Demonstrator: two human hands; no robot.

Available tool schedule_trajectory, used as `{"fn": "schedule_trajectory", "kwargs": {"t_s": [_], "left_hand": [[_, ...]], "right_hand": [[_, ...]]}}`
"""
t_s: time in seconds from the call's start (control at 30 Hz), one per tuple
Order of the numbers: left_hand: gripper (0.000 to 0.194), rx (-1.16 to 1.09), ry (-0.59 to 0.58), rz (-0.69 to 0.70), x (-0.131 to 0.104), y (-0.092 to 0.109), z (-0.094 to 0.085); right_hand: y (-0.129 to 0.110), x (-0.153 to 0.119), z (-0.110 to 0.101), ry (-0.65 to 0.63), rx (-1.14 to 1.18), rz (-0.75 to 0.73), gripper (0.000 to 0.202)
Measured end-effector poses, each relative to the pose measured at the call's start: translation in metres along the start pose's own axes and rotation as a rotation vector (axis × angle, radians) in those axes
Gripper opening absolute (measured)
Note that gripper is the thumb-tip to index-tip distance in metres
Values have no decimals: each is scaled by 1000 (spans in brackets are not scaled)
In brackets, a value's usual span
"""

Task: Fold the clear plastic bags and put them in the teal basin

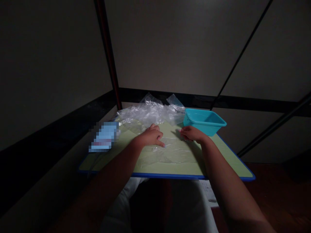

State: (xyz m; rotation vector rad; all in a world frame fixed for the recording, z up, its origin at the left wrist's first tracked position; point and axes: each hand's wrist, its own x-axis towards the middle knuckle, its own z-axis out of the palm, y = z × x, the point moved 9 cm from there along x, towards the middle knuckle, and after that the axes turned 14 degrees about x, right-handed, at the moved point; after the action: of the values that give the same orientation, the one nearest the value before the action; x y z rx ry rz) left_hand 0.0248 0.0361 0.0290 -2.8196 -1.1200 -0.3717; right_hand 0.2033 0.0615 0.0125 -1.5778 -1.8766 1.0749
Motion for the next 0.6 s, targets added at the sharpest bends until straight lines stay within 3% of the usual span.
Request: {"fn": "schedule_trajectory", "kwargs": {"t_s": [0.27, 0.6], "left_hand": [[44, 28, -56, -2, -2, 4, 3], [39, 51, 37, -122, -1, -10, -12]], "right_hand": [[13, 4, 3, -3, -89, 129, 53], [4, 3, 3, 27, -62, 97, 57]]}}
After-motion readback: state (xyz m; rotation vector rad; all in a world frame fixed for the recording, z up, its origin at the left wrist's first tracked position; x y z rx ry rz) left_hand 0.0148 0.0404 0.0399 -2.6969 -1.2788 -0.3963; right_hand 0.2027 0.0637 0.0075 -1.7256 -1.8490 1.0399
